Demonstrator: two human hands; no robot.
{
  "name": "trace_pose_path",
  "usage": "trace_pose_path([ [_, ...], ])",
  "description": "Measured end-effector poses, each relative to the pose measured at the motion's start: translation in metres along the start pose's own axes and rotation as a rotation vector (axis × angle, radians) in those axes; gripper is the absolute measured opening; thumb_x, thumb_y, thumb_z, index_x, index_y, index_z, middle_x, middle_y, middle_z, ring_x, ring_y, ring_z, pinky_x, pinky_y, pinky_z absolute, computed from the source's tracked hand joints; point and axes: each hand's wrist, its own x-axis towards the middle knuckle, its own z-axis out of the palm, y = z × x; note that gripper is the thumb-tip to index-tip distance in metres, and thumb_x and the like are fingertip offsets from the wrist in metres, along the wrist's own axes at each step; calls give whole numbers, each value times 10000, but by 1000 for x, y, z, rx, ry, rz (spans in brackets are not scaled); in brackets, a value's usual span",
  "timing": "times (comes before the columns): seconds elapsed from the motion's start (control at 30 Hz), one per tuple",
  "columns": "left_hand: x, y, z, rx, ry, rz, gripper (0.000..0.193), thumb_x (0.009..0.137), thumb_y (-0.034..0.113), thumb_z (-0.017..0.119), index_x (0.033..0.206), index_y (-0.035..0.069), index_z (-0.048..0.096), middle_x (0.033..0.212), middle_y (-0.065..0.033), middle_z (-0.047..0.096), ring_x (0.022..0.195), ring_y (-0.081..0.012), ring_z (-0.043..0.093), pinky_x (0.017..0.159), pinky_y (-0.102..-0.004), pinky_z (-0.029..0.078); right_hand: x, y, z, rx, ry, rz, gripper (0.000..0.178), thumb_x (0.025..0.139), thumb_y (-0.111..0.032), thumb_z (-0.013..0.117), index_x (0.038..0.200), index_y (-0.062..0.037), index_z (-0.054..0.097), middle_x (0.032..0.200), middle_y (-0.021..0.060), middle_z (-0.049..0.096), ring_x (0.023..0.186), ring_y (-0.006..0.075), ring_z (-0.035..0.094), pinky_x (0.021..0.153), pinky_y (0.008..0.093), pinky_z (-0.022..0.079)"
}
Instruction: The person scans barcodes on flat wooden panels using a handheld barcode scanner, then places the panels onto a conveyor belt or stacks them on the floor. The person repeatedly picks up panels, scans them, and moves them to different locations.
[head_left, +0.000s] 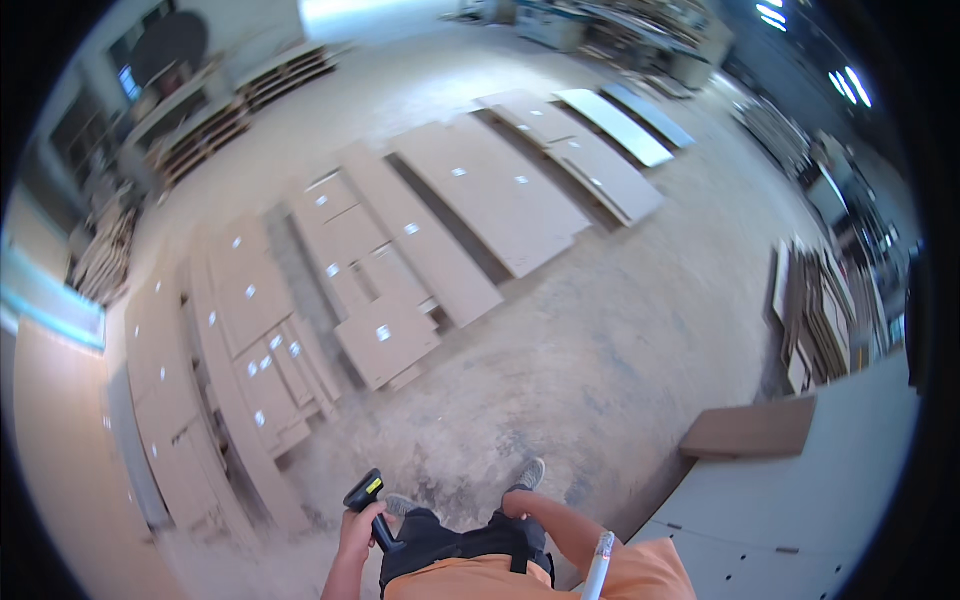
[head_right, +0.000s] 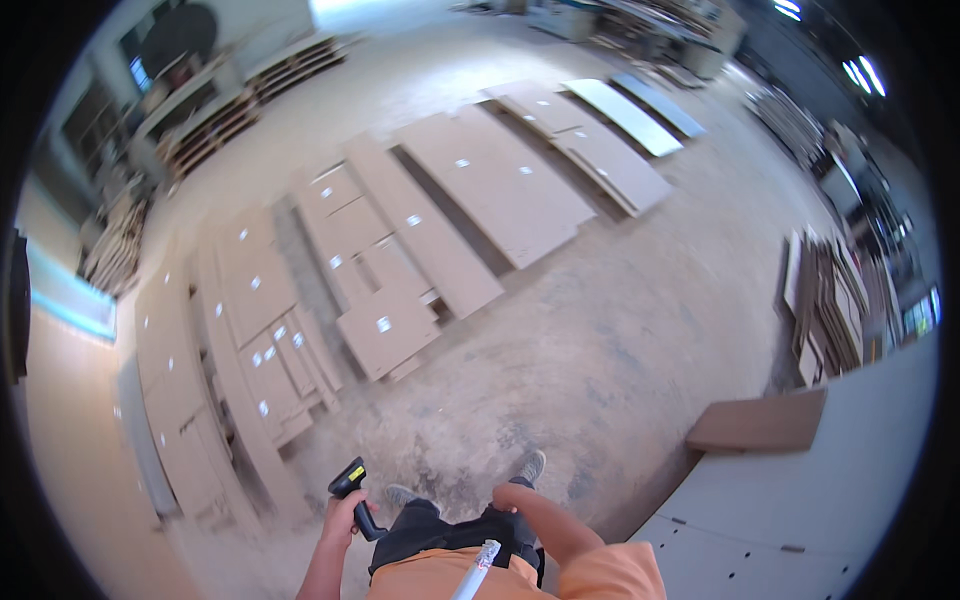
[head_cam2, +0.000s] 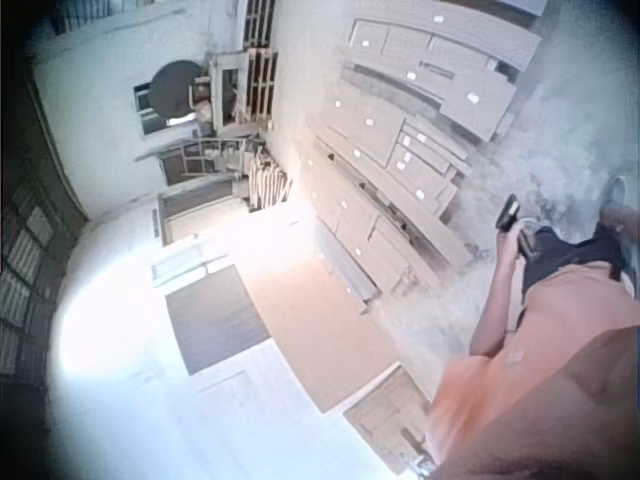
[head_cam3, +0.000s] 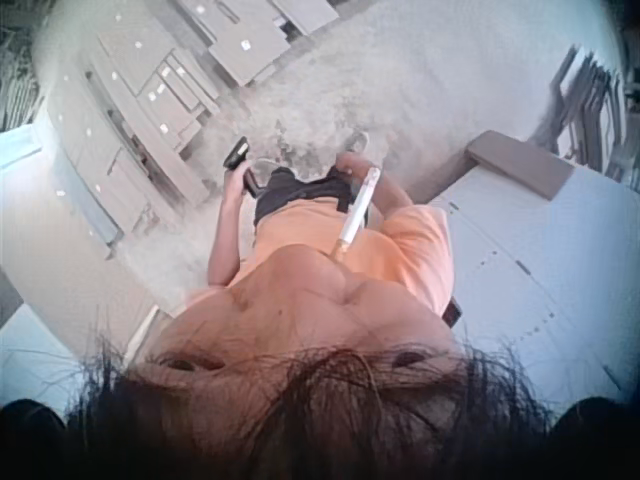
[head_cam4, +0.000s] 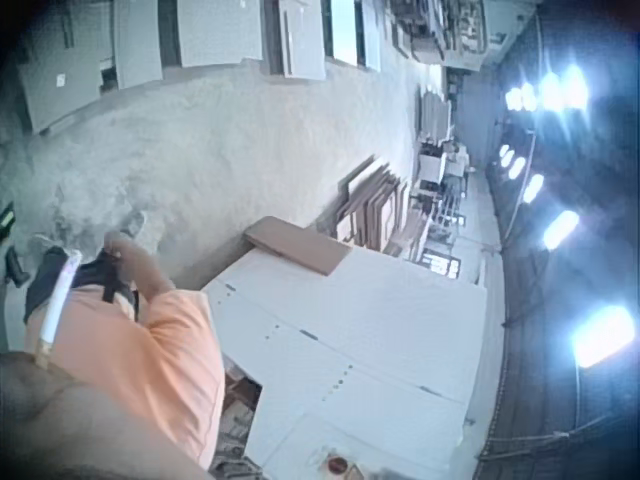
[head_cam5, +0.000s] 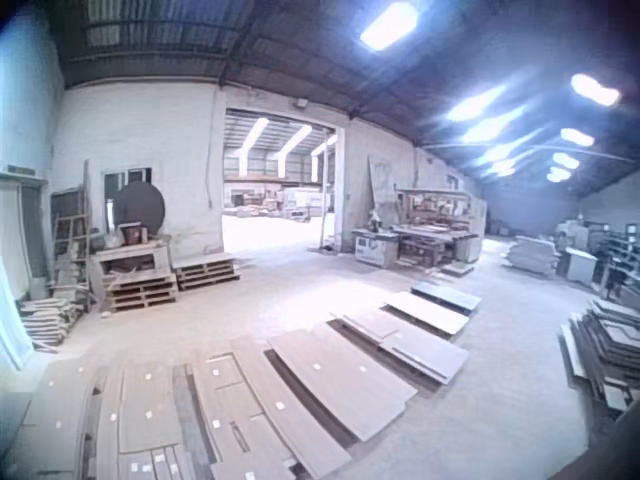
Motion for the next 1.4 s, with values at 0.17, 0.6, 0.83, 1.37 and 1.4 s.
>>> trace_pose_path([
  [0.17,19,51,198,347,-189,113,270,824,292,665,875,27,651,732,-113,711,406,-93,510,337,-232,305,-227,76,16,625,1117,-147,225,890,-165,609,1061,-39,686,897,186,686,802,304,679,717,385,534],
  [0.6,-62,44,679,846,-1103,201,193,785,136,756,889,-8,679,787,-52,681,726,-133,641,707,-298,513,-596,86,-12,528,2563,-1067,355,990,-309,467,1173,-35,601,1053,218,675,808,306,677,695,413,554],
  [0.83,-13,65,848,994,-1251,310,200,775,146,770,893,8,687,780,-37,685,717,-125,628,692,-291,500,-675,215,-120,443,2603,-1414,399,1036,-358,450,1184,-32,628,1220,291,621,1095,497,611,930,613,479],
  [1.37,5,173,1282,1093,-1172,296,313,797,172,758,1014,-25,646,841,-80,676,715,-163,659,634,-313,496,-550,688,-148,2142,2424,454,327,917,-100,636,1208,33,570,1033,147,709,832,167,703,723,290,561],
  [1.4,3,169,1305,1120,-1136,279,316,796,152,765,1018,-38,645,865,-78,666,757,-177,670,702,-333,533,-522,719,-137,2255,2274,498,287,916,-124,648,1151,30,593,967,132,717,780,164,700,681,283,558],
])
